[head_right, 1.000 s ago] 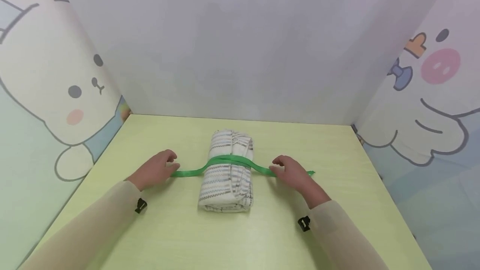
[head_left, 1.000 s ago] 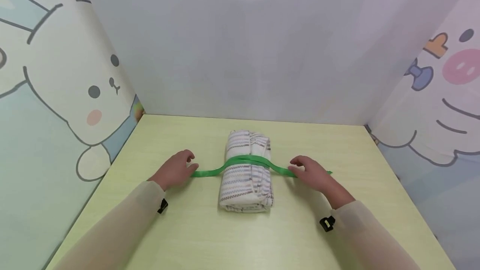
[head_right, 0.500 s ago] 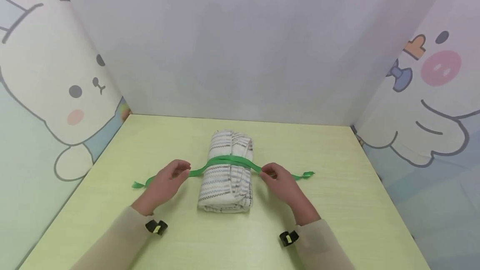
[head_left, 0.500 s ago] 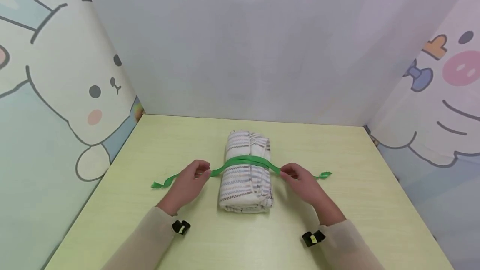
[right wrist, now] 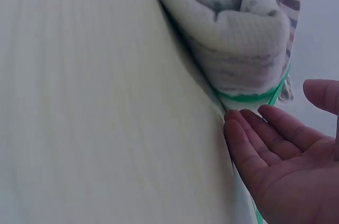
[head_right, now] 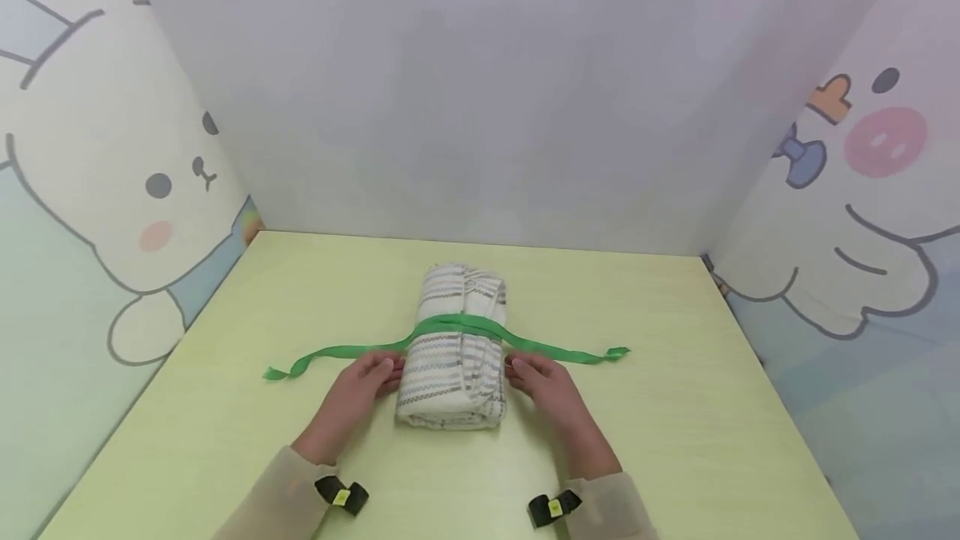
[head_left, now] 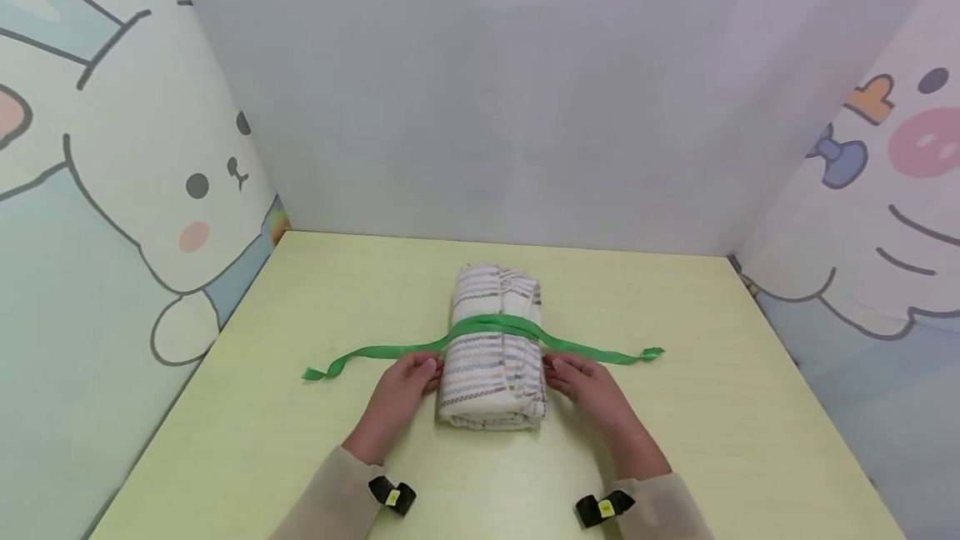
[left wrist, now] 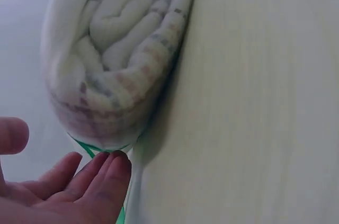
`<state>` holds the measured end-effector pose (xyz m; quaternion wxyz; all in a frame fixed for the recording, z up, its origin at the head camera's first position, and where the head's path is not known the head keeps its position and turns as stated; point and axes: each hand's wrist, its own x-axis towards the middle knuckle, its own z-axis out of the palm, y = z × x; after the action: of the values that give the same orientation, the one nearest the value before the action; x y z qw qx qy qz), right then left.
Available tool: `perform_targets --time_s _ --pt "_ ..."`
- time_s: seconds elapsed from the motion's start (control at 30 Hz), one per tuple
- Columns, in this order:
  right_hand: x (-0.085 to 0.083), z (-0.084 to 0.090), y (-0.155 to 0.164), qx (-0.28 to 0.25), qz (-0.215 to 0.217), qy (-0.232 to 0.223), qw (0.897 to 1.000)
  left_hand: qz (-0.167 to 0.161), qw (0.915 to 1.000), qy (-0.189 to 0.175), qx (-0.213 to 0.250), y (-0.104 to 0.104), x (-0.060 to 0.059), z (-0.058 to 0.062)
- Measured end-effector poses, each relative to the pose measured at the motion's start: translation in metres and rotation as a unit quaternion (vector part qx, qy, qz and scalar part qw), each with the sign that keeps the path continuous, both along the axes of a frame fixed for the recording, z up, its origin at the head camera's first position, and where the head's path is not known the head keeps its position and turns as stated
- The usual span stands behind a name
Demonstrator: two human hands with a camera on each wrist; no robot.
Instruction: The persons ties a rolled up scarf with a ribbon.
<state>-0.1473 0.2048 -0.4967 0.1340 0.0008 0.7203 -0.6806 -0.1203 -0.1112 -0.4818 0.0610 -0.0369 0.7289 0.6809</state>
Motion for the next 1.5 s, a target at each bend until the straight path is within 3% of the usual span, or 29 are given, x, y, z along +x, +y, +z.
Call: perform_targets --time_s 0.13,0.23,0.3,0.47,0.67,0.87,1.0,1.13,1.2,1.33,1.4,1.5 --pt "0.005 -0.001 -0.011 -0.051 -0.031 -0.031 0.998 -0.013 0.9964 -0.036 0.075 0.001 0.004 -0.004" --pt "0.007 0.001 -0.021 -0.123 -0.066 -0.058 0.988 -0.021 0.9876 -0.062 0.143 0.004 0.008 -0.005" --pt "0.007 0.002 -0.029 -0.18 -0.094 -0.078 0.976 -0.027 0.9739 -0.075 0.213 0.008 0.01 -0.006" --pt "0.005 0.004 -0.044 -0.263 -0.14 -0.113 0.948 -0.024 0.9249 -0.105 0.364 0.016 0.011 -0.008" --pt "-0.003 0.004 -0.045 -0.35 -0.137 -0.13 0.917 0.006 0.9009 -0.111 0.42 0.021 0.002 -0.016" --pt "-0.008 0.003 -0.043 -0.434 -0.158 -0.164 0.872 -0.003 0.8841 -0.123 0.451 0.023 -0.011 -0.021" --pt "-0.013 0.003 -0.045 -0.478 -0.161 -0.178 0.845 0.012 0.8762 -0.118 0.467 0.024 -0.018 -0.022" --pt "-0.018 0.002 -0.047 -0.507 -0.172 -0.172 0.827 0.044 0.8723 -0.089 0.479 0.024 -0.024 -0.025" --pt "-0.021 0.002 -0.048 -0.51 -0.187 -0.163 0.824 0.064 0.8661 -0.075 0.49 0.024 -0.027 -0.025" --pt "-0.024 0.001 -0.048 -0.5 -0.217 -0.146 0.825 0.094 0.8423 -0.054 0.528 0.023 -0.033 -0.022" --pt "-0.026 0.002 -0.047 -0.494 -0.22 -0.138 0.83 0.105 0.8187 -0.04 0.563 0.022 -0.036 -0.019" --pt "-0.028 0.007 -0.045 -0.497 -0.227 -0.129 0.828 0.115 0.7791 -0.019 0.616 0.021 -0.04 -0.013"
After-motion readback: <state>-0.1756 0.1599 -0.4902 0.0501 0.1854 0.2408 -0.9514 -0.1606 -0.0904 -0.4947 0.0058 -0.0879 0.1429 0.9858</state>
